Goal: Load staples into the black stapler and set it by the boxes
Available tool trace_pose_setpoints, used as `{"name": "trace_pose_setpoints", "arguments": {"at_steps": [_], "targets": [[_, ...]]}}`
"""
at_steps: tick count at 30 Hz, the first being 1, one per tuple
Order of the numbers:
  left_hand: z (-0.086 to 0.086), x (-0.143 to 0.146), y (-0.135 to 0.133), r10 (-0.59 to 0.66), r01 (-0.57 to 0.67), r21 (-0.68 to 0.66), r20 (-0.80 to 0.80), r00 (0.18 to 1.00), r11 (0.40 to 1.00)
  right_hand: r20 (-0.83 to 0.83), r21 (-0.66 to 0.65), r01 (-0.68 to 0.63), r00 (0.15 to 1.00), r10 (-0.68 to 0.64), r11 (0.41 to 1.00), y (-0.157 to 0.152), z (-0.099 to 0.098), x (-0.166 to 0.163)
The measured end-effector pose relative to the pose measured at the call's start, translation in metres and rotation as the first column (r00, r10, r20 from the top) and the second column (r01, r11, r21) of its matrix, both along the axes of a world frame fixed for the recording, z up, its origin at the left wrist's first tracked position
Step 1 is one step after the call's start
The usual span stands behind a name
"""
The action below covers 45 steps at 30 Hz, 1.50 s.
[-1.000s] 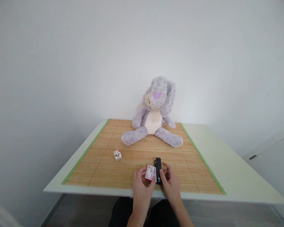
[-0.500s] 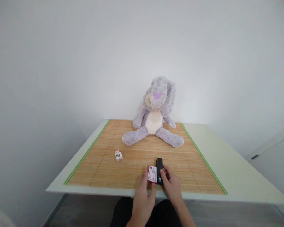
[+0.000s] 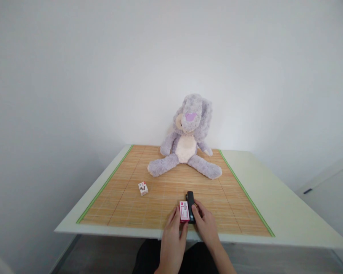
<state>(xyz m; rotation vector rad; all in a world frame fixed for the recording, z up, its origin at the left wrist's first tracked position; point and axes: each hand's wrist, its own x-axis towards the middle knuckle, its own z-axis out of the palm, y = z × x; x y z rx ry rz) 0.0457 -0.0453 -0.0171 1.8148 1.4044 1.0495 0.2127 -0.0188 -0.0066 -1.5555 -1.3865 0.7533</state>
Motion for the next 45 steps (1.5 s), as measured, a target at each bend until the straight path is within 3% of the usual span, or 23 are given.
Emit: {"name": "trace_pose_setpoints", "arguments": {"at_steps": [9,24,35,40,43,45], "targets": [[-0.010,0.003,0.000,0.048,-0.044,0.085,-0.049,0.998,0.995,-0.043,0.029,0.017,0.999,-0.015,0.999,0.001,-0.003,0.001],[-0.018,-0.006,0.007,0.015,0.018,0.161,-0.200,0.980,0.987,-0.089,0.031,0.005,0.996,-0.002,1.000,0.002,-0.001,0.002],[-0.013,-0.007,0.003,0.020,-0.002,0.149,-0.123,0.992,0.989,-0.115,0.035,0.051,0.992,-0.046,0.998,0.001,-0.008,0.002],[0.007,-0.038,0.021,0.242,-0.217,0.198,-0.110,0.964,0.956,-0.107,0.028,0.077,0.992,-0.073,0.997,-0.003,-0.004,0.003],[0.024,-0.074,0.049,0.491,-0.460,0.238,-0.091,0.866,0.855,-0.095,0.026,0.087,0.992,-0.085,0.996,-0.004,-0.004,0.002],[0.030,-0.100,0.069,0.626,-0.606,0.177,-0.089,0.775,0.776,-0.094,0.029,0.086,0.992,-0.083,0.996,-0.004,-0.004,0.001]]}}
